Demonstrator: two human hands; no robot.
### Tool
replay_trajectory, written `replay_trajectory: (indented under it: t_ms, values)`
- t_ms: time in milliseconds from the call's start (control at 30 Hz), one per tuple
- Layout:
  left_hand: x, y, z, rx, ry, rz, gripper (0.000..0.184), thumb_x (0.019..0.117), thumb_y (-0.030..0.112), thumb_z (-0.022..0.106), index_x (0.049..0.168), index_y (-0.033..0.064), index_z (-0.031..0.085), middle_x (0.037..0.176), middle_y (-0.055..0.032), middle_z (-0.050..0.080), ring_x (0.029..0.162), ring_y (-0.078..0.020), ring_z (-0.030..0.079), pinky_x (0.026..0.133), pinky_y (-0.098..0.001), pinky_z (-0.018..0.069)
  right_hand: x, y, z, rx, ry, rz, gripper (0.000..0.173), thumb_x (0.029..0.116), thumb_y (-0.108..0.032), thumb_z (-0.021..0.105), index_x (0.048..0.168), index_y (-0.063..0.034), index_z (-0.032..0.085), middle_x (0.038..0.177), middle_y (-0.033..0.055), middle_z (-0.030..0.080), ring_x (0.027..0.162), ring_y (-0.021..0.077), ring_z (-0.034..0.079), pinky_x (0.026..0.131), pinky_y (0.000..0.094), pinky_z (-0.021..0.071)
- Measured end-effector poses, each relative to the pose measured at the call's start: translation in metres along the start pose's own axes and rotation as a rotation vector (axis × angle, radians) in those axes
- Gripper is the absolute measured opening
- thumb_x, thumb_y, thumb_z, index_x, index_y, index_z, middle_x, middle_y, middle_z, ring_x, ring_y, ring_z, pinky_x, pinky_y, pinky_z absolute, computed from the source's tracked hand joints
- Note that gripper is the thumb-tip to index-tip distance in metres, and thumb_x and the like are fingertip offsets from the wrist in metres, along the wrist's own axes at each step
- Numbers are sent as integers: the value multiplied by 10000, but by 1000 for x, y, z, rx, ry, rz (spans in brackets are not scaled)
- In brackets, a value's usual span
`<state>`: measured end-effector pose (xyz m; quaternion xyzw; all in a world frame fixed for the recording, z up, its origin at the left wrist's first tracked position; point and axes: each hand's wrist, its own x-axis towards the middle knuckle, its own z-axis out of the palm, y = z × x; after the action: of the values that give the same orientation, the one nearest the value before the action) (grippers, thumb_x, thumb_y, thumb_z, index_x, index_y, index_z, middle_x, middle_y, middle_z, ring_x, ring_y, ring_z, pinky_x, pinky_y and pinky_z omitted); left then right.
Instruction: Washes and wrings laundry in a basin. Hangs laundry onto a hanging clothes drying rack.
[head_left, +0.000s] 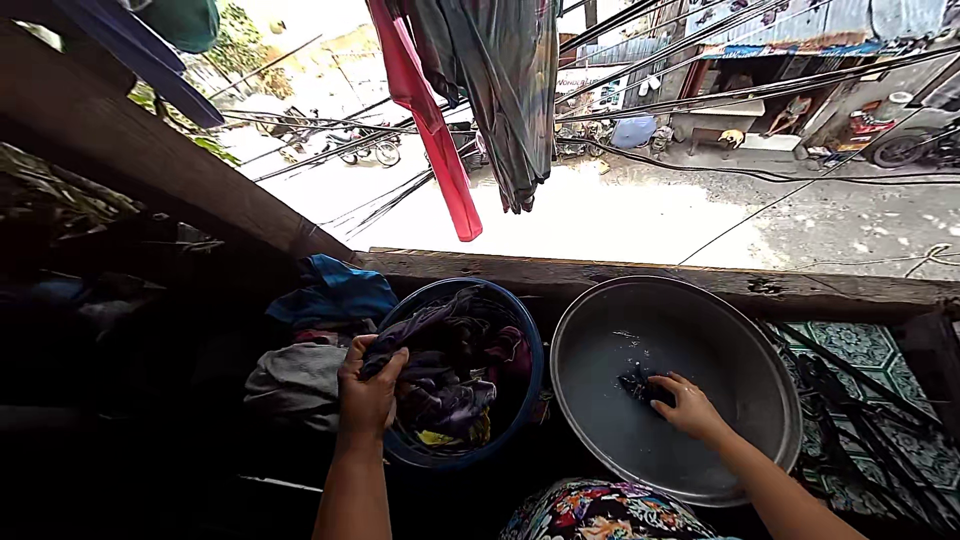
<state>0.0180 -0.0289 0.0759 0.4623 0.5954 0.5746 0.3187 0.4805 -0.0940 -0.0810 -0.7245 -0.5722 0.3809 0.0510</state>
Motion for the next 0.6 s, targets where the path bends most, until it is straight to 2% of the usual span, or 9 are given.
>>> replay_trajectory:
  t_ms: [100,167,233,300,367,400,467,500,600]
  values:
    - [-2,33,19,-193,5,-28,354,873,-126,626,1053,176,582,946,74,680,836,-21,673,723,-229,601,-4,-17,-4,164,138,-175,434,948,-169,692,1358,-33,647,1435,251,568,1368,422,503,1148,571,371]
    - [-9,60,39,-318,-37,-4,342,893,-106,607,1055,195,600,973,65,697,867,-37,684,738,-238,607,-8,-41,-12,405,123,-290,568,926,-247,711,1433,-34,571,1446,192,578,1325,335,565,1093,491,463]
    - [-23,83,63,-389,-118,53,328,905,-35,622,1098,230,625,1007,66,700,896,-39,687,751,-237,607,-17,-81,-24,784,-39,-265,784,858,-352,765,1540,-141,440,1466,121,562,1243,276,622,943,441,575]
    - [-41,99,91,-422,-207,113,310,923,65,662,1155,270,639,1040,70,694,919,-37,681,759,-229,601,-33,-119,-40,1140,-242,-245,1021,773,-514,834,1606,-289,288,1474,99,552,1232,340,632,841,535,611]
    - [-58,102,122,-464,-301,135,281,944,144,683,1165,301,612,1038,79,675,904,-24,667,736,-220,592,-47,-143,-54,1317,-377,-352,1119,736,-749,753,1627,-386,180,1499,90,535,1268,378,610,837,622,593]
    - [-66,96,138,-492,-363,139,269,951,167,683,1166,307,603,1024,78,664,875,-20,659,705,-215,586,-53,-149,-59,1380,-397,-431,1099,734,-810,693,1620,-382,204,1477,103,547,1254,383,616,839,643,586]
    - [-81,78,170,-525,-515,143,238,947,153,679,1131,273,588,978,56,651,795,-25,650,628,-216,570,-60,-149,-68,1530,-322,-507,893,745,-820,660,1452,-295,510,1278,74,686,1105,286,702,818,522,625]
    - [-87,67,183,-513,-605,167,243,933,102,676,1118,230,582,1004,39,637,822,-36,644,656,-225,573,-61,-144,-73,1596,-254,-531,763,789,-777,652,1347,-258,623,1201,39,723,1068,207,714,847,442,624]
    - [-105,33,216,-413,-830,78,264,873,42,739,1100,69,608,1068,-33,612,941,-86,627,800,-285,568,-57,-112,-87,1542,21,-443,533,907,-603,667,1279,-221,655,1116,1,742,1014,119,720,874,361,622]
